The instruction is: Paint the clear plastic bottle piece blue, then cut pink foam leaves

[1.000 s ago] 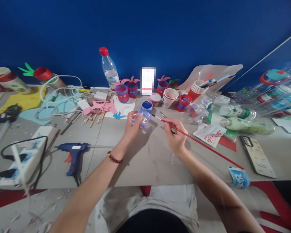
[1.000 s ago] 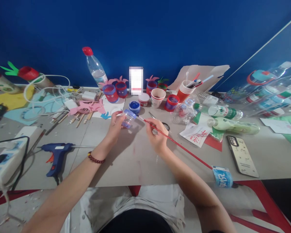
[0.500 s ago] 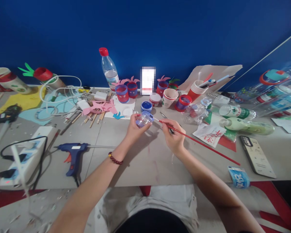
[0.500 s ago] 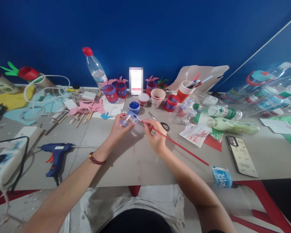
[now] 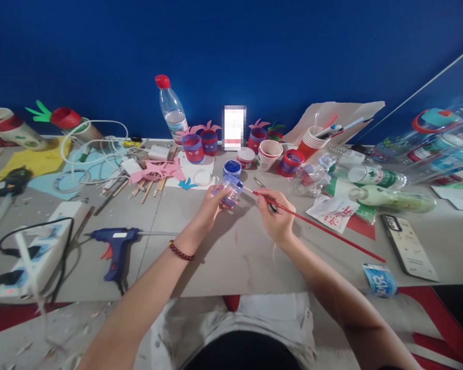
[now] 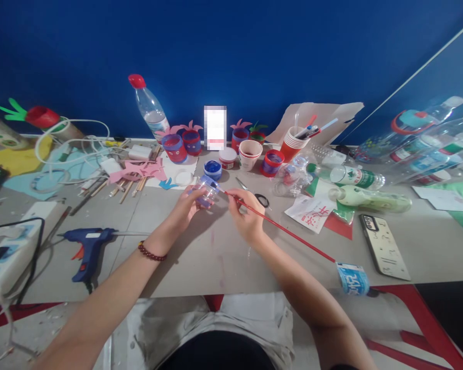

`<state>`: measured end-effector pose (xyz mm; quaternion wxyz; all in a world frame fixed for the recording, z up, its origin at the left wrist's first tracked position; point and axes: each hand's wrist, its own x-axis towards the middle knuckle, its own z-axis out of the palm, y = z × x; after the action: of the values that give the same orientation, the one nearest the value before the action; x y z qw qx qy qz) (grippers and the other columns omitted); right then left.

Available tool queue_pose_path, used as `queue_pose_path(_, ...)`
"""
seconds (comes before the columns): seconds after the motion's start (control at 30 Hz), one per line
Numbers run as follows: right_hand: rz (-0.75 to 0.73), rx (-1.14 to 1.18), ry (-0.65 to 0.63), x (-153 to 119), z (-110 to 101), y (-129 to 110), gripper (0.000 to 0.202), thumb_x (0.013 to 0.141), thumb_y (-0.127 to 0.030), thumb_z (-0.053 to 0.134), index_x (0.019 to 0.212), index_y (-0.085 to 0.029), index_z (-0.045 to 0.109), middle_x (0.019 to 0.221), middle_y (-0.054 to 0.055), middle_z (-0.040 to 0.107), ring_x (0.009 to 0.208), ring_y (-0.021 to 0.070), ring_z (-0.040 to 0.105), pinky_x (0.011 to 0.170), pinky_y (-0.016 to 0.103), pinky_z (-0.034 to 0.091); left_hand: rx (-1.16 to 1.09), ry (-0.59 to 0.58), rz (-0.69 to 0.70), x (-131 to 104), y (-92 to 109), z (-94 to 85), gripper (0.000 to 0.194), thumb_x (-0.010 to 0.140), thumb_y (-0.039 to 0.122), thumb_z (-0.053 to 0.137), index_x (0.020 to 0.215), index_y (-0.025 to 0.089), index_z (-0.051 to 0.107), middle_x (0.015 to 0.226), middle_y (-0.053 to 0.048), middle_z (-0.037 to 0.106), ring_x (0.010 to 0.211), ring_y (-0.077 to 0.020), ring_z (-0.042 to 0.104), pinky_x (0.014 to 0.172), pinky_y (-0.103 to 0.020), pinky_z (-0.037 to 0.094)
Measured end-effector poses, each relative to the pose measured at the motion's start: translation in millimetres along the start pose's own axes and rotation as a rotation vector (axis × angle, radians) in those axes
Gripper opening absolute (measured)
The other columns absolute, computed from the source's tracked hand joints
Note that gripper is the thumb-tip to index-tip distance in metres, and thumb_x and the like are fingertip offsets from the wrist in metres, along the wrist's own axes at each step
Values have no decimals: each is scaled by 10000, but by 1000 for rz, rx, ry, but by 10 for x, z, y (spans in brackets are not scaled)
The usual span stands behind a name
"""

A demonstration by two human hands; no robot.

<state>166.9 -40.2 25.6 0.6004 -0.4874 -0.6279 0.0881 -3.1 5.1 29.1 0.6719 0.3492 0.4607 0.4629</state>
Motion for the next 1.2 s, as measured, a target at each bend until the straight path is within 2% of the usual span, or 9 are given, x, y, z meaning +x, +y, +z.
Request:
queue_pose_path(0.13,2,-8,7,8,3,-23,128,921,-200,581,935,-244,700,859,25,760,669,140,691,620,279,582,-91,-55,-59,-8,21,-23,441,651,470,776,934,186,591,820,-27,707,679,-165,681,660,-296,516)
queue_pose_path(0.27,29,-11,5,1,6,-18,124,918,-219,579,929,-239,701,858,27,761,676,144,692,632,284,583,-187,-57,-133,3,33,-56,411,681,494,758,925,189,630,834,-45,715,700,-171,682,703,-308,539)
queue_pose_path(0.5,27,-23,-14,22,-7,-9,132,906,-194,583,912,-245,705,832,20,747,639,138,666,606,281,562,-262,-110,-155,-12,115,-74,380,743,557,697,866,198,669,861,-95,725,729,-209,670,696,-355,576)
queue_pose_path(0.6,7,-23,12,42,-14,-14,131,900,-179,594,920,-249,703,823,12,742,631,133,660,587,271,555,-238,-82,-150,-29,142,-48,388,724,553,708,877,198,675,898,-109,729,814,-239,692,718,-366,582)
queue_pose_path(0.7,-14,-13,48,46,-13,-9,135,912,-175,590,937,-247,701,842,13,747,638,130,667,587,266,560,-236,-48,-122,-24,130,-24,376,712,513,713,902,192,669,905,-87,721,880,-228,691,758,-349,571)
queue_pose_path(0.93,-19,71,52,-10,4,45,182,914,-145,601,1013,-262,699,943,22,767,796,157,730,685,286,603,-129,33,-21,26,42,-10,403,664,400,754,976,211,582,793,-5,691,813,-188,683,751,-314,514)
queue_pose_path(1.0,-16,78,45,-24,4,58,180,919,-154,596,1022,-261,698,954,28,769,807,163,735,698,300,610,-134,16,-39,25,38,-4,354,677,392,724,943,214,574,775,-17,699,790,-195,688,743,-320,517)
queue_pose_path(1.1,-13,57,22,-40,3,68,151,927,-186,589,1009,-254,697,958,40,773,822,176,739,709,324,619,-152,-66,-137,9,46,7,304,715,444,672,879,200,593,762,-48,703,736,-205,685,723,-339,526)
queue_pose_path(1.2,-24,44,-1,-53,5,67,137,924,-199,595,993,-257,698,962,41,776,824,179,739,714,334,620,-124,-103,-145,-12,42,13,350,699,453,738,888,194,597,765,-37,700,717,-189,679,710,-327,520)
